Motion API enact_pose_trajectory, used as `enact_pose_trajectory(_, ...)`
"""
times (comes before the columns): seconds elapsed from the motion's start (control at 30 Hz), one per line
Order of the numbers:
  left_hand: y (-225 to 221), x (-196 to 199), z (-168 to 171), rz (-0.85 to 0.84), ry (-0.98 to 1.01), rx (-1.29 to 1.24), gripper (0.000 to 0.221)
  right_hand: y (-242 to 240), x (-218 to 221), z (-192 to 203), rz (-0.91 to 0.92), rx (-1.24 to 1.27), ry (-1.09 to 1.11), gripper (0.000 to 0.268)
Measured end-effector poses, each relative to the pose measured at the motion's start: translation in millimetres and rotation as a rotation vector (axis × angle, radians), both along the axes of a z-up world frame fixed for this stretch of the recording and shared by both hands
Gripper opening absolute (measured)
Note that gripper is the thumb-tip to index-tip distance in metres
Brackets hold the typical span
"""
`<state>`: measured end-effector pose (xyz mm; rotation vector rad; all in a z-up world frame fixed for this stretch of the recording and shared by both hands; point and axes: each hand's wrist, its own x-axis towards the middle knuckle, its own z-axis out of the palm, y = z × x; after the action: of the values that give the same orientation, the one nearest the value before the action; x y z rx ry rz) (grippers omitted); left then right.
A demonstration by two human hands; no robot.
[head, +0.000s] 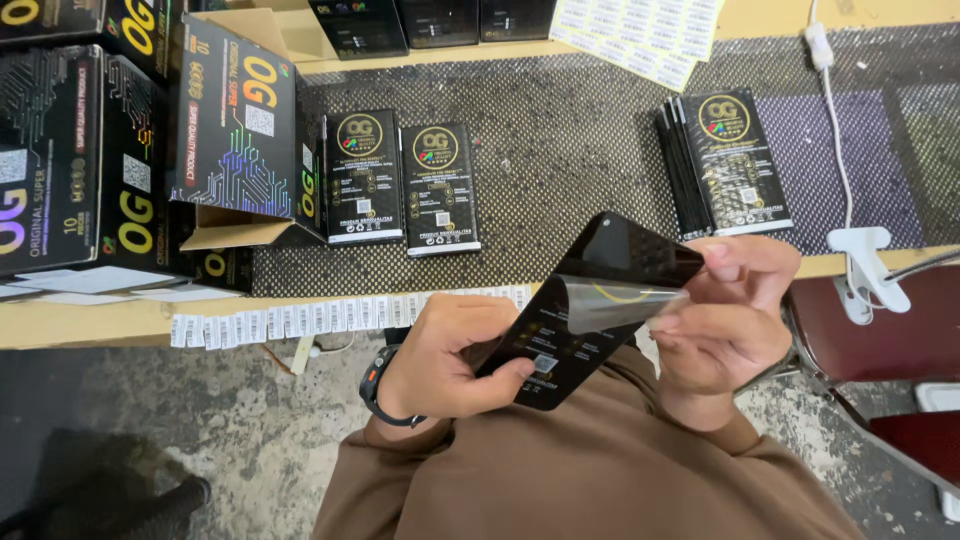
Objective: The person wipes a screen protector with a cloth, applies a small label using a pen, places the component into a protective sleeve, and then slides it into a cardboard box.
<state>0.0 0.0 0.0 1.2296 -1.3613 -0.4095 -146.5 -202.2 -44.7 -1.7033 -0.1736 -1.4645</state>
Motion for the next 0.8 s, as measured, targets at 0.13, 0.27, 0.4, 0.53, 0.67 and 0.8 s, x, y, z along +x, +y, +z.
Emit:
enact_pose_trajectory(0.13,1.3,-0.2,-0.6,-0.001,-0.012,-0.011,0.038,-4.3,5.3,-0.1,-0.007,-0.049,-0.073,0.012)
enact_pose_trajectory(0.27,1.6,0.0,-0.6,-0.025,-0.004,-0.024,0.037,-13.0,3.4,0.0,0.069,-0.125,-0.109,0.01)
enact_pose_trajectory(0.4,2.3,-1.2,0.8,-0.044,0.01,-0.038,0.031,-18.6,2.9,6.9,0.134,-0.229,-0.103,0.011)
enact_pose_trajectory(0.53,3.6,-1.3,1.6,-0.039,0.004,-0.041,0.035,-9.5,5.6,9.6,0.191,-0.189,-0.137,0.01)
enact_pose_trajectory(0.67,4.3,0.1,1.5,-0.023,0.007,-0.019,0.036,0.3,6.5,10.0,0.129,-0.066,-0.095,0.009)
enact_pose_trajectory(0.8,-1.9,19.1,-32.8,0.033,0.083,0.02,0.023,-14.8,10.7,0.7,0.222,-0.086,0.013,0.012)
